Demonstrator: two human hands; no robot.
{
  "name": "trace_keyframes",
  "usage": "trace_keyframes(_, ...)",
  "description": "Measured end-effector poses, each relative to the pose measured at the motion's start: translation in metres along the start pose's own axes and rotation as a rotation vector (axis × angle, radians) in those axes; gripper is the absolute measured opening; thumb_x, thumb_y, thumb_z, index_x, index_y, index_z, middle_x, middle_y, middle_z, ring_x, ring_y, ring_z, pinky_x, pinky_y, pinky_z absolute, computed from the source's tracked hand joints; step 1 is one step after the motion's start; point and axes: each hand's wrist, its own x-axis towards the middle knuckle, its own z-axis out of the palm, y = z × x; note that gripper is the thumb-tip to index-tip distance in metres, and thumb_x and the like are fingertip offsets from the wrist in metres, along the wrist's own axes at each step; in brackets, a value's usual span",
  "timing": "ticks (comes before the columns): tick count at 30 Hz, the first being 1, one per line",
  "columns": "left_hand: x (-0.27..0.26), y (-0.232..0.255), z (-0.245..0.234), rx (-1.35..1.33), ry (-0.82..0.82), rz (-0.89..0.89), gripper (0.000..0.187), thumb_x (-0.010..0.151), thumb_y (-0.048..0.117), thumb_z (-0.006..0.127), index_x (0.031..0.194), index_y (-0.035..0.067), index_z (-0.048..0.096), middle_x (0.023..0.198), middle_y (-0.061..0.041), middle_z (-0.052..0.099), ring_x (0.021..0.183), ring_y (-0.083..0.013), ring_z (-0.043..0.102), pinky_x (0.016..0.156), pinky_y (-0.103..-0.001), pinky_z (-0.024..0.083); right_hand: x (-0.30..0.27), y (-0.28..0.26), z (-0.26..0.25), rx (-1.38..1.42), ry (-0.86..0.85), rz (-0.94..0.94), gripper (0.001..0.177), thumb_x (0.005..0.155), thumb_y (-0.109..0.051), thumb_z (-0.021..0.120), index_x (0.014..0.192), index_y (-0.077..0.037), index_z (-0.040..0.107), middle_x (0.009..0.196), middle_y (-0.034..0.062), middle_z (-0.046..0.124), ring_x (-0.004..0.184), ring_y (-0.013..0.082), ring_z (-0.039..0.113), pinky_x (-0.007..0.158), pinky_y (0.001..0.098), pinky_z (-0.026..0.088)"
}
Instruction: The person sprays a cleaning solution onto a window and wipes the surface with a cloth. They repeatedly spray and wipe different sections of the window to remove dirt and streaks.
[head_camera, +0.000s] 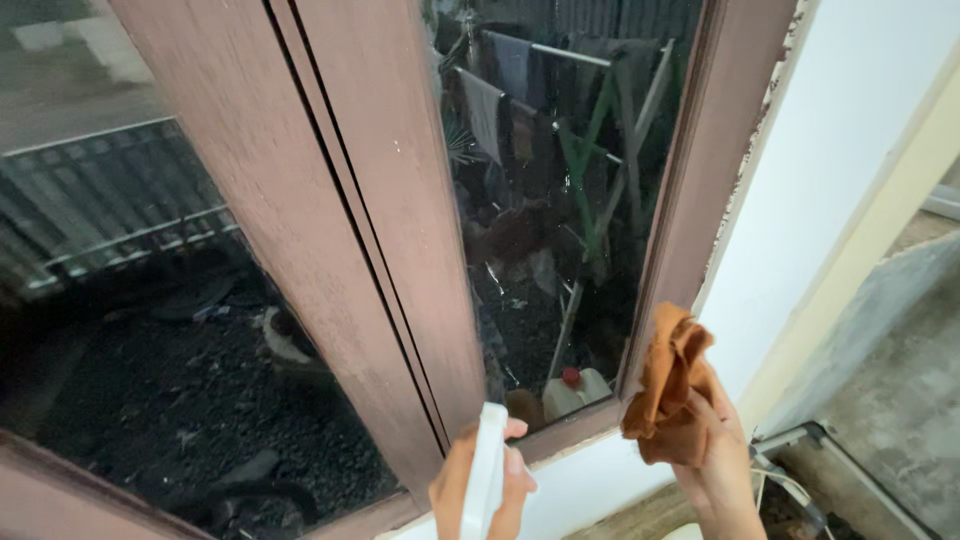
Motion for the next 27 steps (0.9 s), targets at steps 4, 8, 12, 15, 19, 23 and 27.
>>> trace_keyframes(4, 0.010, 0.046, 0.014, 0.045, 0.018, -0.053, 0.023, 0.090, 0.009, 0.068, 0.112, 0.003, 0.069, 0.072, -0.006, 0.075, 0.057, -0.0103, 0.074, 0.056, -0.027, 0.061, 0.007, -0.018, -0.005, -0.021, -0.020, -0.031, 0.056, 0.101, -0.011, 0.042, 0.156, -0.008, 0.042, 0.136, 0.0094, 0.061, 0.119, 0.0218, 0.062, 0.096, 0.0393, 0.052)
trace_keyframes(8, 0.007, 0.065, 0.042, 0.117, 0.116, 0.025, 0.024, 0.090, 0.013, 0.068, 0.113, 0.004, 0.066, 0.077, -0.005, 0.076, 0.059, -0.0093, 0.075, 0.056, -0.026, 0.060, 0.019, -0.023, -0.023, -0.021, -0.136, -0.031, 0.055, 0.102, -0.008, 0.043, 0.157, -0.004, 0.040, 0.139, 0.0116, 0.058, 0.122, 0.0232, 0.060, 0.098, 0.0398, 0.050)
trace_keyframes(12, 0.004, 0.064, 0.080, 0.199, 0.260, 0.026, 0.020, 0.090, 0.016, 0.069, 0.107, 0.005, 0.067, 0.081, -0.006, 0.076, 0.058, -0.0089, 0.078, 0.057, -0.026, 0.062, 0.049, -0.032, -0.058, -0.083, -0.179, -0.007, 0.059, 0.099, -0.006, 0.041, 0.158, -0.003, 0.038, 0.146, 0.0121, 0.055, 0.126, 0.0238, 0.059, 0.101, 0.0402, 0.048)
trace_keyframes(15, -0.004, 0.061, 0.100, 0.188, 0.325, -0.036, 0.019, 0.090, 0.017, 0.070, 0.104, 0.005, 0.068, 0.079, -0.007, 0.077, 0.055, -0.0098, 0.078, 0.056, -0.026, 0.061, 0.072, -0.030, -0.089, -0.127, -0.212, 0.050, 0.061, 0.098, -0.004, 0.038, 0.159, -0.004, 0.036, 0.147, 0.0164, 0.054, 0.126, 0.0291, 0.059, 0.102, 0.0448, 0.049)
trace_keyframes(19, 0.003, 0.061, 0.116, 0.222, 0.377, -0.065, 0.019, 0.089, 0.017, 0.070, 0.104, 0.005, 0.070, 0.065, -0.006, 0.075, 0.055, -0.0107, 0.078, 0.057, -0.027, 0.061, 0.109, -0.031, -0.114, -0.212, -0.265, 0.127, 0.066, 0.092, 0.005, 0.033, 0.157, -0.003, 0.035, 0.151, 0.0170, 0.053, 0.134, 0.0294, 0.056, 0.109, 0.0440, 0.046)
trace_keyframes(23, 0.014, 0.068, 0.117, 0.218, 0.338, 0.051, 0.020, 0.095, 0.017, 0.069, 0.111, 0.006, 0.067, 0.092, -0.004, 0.078, 0.063, -0.0086, 0.078, 0.060, -0.024, 0.062, 0.102, -0.026, -0.110, -0.095, -0.213, 0.120, 0.062, 0.097, 0.001, 0.032, 0.159, -0.003, 0.033, 0.150, 0.0181, 0.050, 0.131, 0.0332, 0.055, 0.105, 0.0491, 0.046)
trace_keyframes(27, 0.026, 0.094, 0.115, 0.355, 0.396, 0.130, 0.021, 0.091, 0.014, 0.069, 0.110, 0.005, 0.067, 0.069, -0.003, 0.074, 0.060, -0.0086, 0.075, 0.059, -0.025, 0.059, 0.094, -0.042, -0.095, -0.106, -0.183, 0.144, 0.062, 0.097, 0.000, 0.031, 0.158, -0.005, 0.034, 0.149, 0.0167, 0.052, 0.130, 0.0319, 0.056, 0.104, 0.0489, 0.048)
